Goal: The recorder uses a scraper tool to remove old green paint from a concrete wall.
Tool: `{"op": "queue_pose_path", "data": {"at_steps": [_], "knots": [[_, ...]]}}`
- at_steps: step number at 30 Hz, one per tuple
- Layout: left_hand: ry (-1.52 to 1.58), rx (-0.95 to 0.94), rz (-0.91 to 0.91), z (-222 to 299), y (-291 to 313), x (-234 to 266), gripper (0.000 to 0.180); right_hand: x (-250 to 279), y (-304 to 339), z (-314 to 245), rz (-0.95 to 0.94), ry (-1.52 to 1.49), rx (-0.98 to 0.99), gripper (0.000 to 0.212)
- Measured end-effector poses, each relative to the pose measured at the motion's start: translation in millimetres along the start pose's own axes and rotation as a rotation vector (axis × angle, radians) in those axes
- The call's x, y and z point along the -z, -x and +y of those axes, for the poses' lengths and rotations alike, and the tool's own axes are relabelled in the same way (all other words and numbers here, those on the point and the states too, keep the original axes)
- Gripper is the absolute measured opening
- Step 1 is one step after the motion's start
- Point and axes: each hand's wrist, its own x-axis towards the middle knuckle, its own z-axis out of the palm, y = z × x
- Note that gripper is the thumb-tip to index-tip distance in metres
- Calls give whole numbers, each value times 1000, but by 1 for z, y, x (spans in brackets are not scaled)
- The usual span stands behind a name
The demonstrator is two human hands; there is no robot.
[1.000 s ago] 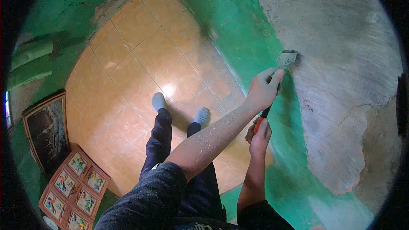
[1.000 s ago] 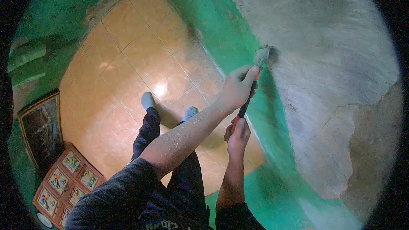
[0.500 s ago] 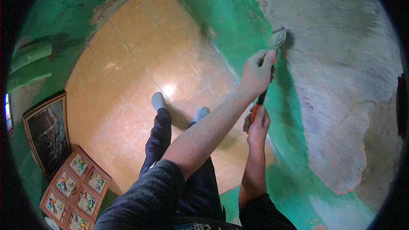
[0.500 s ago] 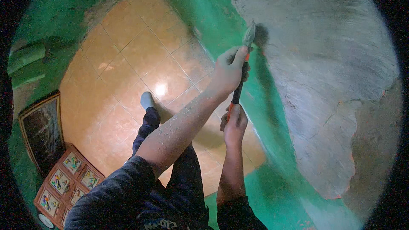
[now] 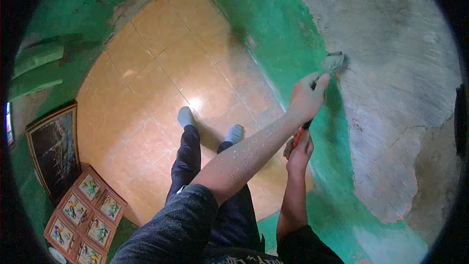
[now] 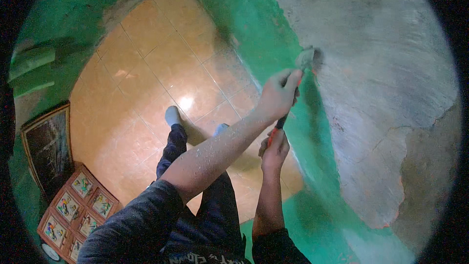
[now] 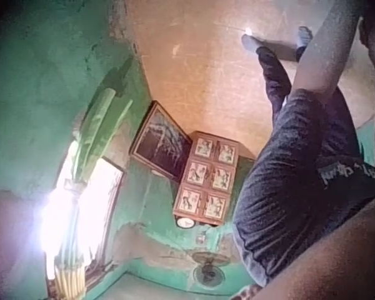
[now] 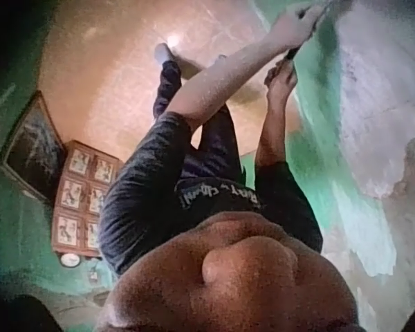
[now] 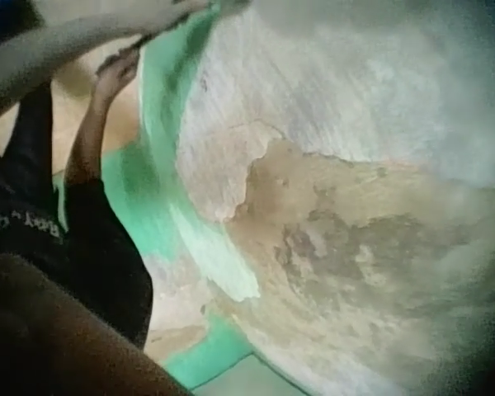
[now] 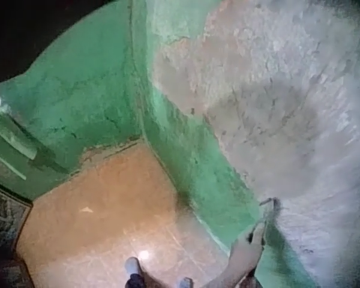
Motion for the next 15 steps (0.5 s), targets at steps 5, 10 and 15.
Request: {"op": "queue_pose_path", "data": {"at_steps": [5,10,15], "knots": [[15,51,-46,6,0,5,39,2,-2,6,-3,-23,51,43],[25,-3,0,3,-9,9,41,-7,-7,-7,-58,7,77,44],[58,106,-58,6,6,5,42,1,1,2,-22,-7,24,43]]}}
